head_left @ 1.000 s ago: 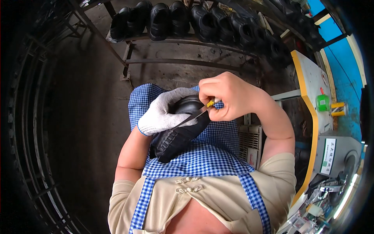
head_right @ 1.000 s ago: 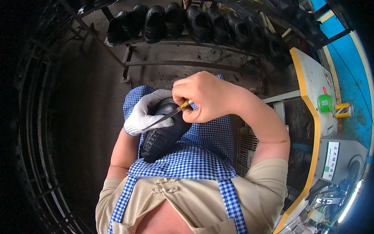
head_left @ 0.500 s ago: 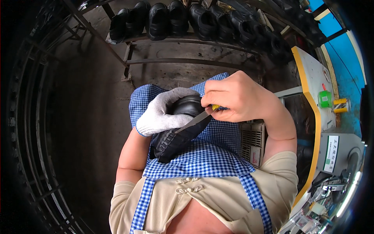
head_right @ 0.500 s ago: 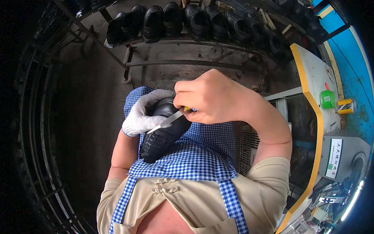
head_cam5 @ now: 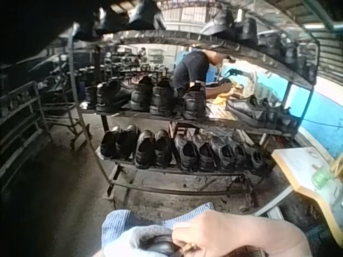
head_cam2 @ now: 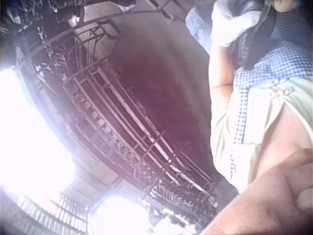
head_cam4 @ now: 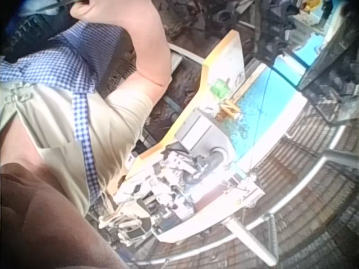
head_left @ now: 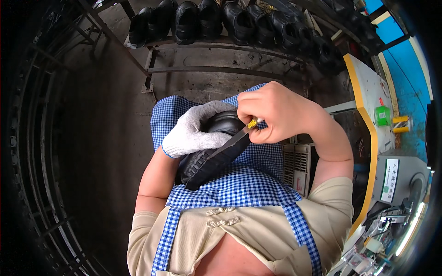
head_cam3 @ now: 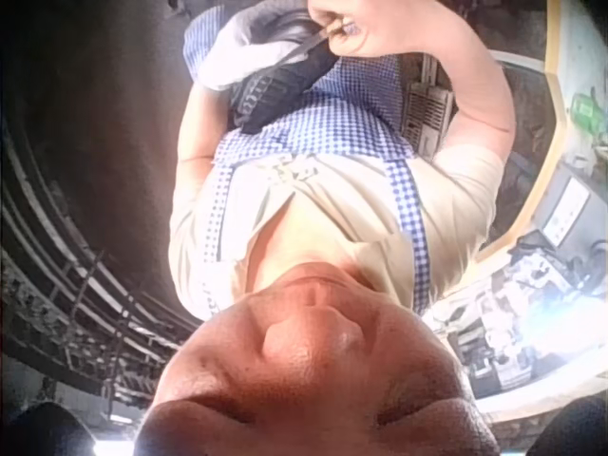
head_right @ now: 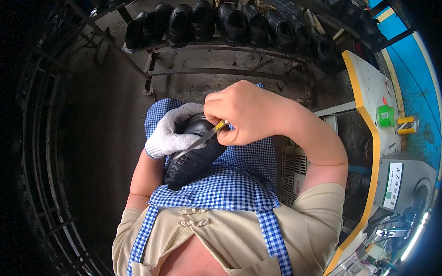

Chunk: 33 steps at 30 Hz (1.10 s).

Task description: The person uses a small metal tool to scrape and clean the seams and edges of black shoes. They handle the shoes one at a time, picking them up from a nearby rack, performing the scraping action, and then placing them back on the rack.

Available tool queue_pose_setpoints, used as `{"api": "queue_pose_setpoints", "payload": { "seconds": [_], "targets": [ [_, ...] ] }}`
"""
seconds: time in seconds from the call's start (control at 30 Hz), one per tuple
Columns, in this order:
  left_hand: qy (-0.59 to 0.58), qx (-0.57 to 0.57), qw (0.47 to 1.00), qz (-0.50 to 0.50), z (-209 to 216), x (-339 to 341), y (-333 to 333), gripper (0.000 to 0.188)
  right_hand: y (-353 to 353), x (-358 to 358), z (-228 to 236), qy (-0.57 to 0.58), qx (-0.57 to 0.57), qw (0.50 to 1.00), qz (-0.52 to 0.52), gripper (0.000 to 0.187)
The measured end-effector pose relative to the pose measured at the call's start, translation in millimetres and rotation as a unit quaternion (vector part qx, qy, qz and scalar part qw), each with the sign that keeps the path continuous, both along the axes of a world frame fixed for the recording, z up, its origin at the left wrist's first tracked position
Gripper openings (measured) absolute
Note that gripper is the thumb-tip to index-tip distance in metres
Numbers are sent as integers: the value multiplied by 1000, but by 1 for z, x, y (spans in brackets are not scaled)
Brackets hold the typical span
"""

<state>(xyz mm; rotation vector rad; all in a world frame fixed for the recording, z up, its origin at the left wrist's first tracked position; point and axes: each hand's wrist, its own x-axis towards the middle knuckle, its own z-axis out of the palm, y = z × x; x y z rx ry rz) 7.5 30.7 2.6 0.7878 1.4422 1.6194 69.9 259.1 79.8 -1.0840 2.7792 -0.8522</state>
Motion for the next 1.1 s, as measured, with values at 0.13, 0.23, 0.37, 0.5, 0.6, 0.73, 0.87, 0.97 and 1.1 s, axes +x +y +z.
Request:
{"api": "queue_pose_setpoints", "payload": {
  "seconds": [0.13,0.23,0.37,0.5,0.6,0.73,0.87,0.97,1.1],
  "targets": [
    [-9,-12,1000,11,3,1,3,72,7,-7,-17,-65,-106,992,-5,16],
    [-4,-22,1000,16,0,1,4,73,10,-9,-24,-83,-129,988,-3,17],
    [-35,-22,999,19,-4,2,5,74,12,-8,-30,-89,-138,986,-9,18],
    [-47,-29,998,14,-1,3,7,74,15,-8,-39,-70,-168,983,3,18],
    [-64,-24,998,10,0,4,8,73,15,-4,-43,-76,-191,979,-8,17],
    [-65,-24,997,20,-6,5,9,74,15,-1,-58,-51,-243,969,-8,15],
    [-69,-20,997,11,-7,4,10,72,17,0,-63,-61,-250,966,-20,15],
    [-77,-19,997,14,-8,5,9,71,17,-2,-61,-61,-240,969,-10,14],
    [-83,-24,996,14,-11,4,9,72,17,-5,-55,-90,-234,968,4,15]
  ]
}}
